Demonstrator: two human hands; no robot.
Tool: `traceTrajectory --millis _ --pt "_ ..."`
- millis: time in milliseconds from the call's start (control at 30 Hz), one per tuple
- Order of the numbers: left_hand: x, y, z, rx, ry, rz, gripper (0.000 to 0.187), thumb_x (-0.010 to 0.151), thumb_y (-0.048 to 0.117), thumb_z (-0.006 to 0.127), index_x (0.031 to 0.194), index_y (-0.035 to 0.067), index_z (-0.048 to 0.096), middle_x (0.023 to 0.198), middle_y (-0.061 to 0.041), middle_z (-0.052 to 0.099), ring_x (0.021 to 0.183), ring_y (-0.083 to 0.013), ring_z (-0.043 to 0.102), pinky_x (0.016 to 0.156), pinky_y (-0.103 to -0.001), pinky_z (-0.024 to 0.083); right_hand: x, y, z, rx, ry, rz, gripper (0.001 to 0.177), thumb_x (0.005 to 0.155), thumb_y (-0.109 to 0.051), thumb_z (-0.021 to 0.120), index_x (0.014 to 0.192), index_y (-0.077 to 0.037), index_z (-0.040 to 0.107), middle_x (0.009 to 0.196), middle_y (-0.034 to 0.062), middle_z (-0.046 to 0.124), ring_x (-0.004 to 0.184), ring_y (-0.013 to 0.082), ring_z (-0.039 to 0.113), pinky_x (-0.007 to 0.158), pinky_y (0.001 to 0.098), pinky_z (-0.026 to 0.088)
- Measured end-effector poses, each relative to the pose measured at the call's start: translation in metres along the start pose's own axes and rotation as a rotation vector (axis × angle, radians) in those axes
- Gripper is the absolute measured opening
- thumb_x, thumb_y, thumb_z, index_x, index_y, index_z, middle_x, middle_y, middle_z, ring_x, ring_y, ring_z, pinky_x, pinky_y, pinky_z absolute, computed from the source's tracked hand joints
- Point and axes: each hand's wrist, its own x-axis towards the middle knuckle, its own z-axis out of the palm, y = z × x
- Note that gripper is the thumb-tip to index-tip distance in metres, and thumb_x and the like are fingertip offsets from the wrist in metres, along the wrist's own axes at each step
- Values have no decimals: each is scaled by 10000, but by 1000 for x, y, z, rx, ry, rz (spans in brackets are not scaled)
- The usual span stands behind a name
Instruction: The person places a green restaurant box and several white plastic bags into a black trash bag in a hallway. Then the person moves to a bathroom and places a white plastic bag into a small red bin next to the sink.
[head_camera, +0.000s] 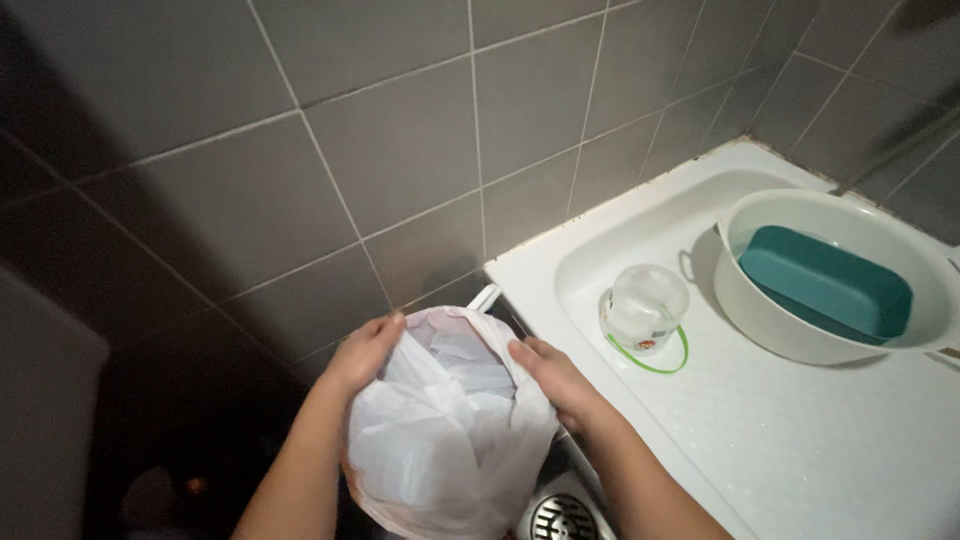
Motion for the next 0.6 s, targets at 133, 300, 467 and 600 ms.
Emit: traceTrajectory --millis 133,300,467,600 --pt "-28 -22 3 392 267 237 780 772 385 760 1449 97 503 1248 -231 719 1117 -357 728 976 -419 544 -36 5 -17 -3 -107 96 917 800 -363 787 1542 -38 357 1406 167 615 1213 269 664 954 424 569" --pt "-54 -21 45 726 233 738 336 908 237 696 1236 163 676 1257 -85 676 1222 -297 628 1049 -425 512 -47 24 -40 75 -137 98 877 761 -202 811 1525 -108 390 1345 150 672 1076 262 662 796 424 481" --pt "-36 15 85 966 -410 215 840 743 346 871 1497 356 501 1642 -129 260 1405 -381 460 1146 -518 417 -11 70 -56 494 -208 -19 604 827 -68 723 1394 -2 526 1217 162 719 1041 265 720 895 415 608" --pt "-30 19 97 1006 -432 12 894 774 457 877 1527 304 420 1649 -32 270 1483 -373 329 1153 -672 319 20 111 -66 441 13 55 474 841 -40 702 1297 54 613 1138 236 724 972 344 708 848 463 604"
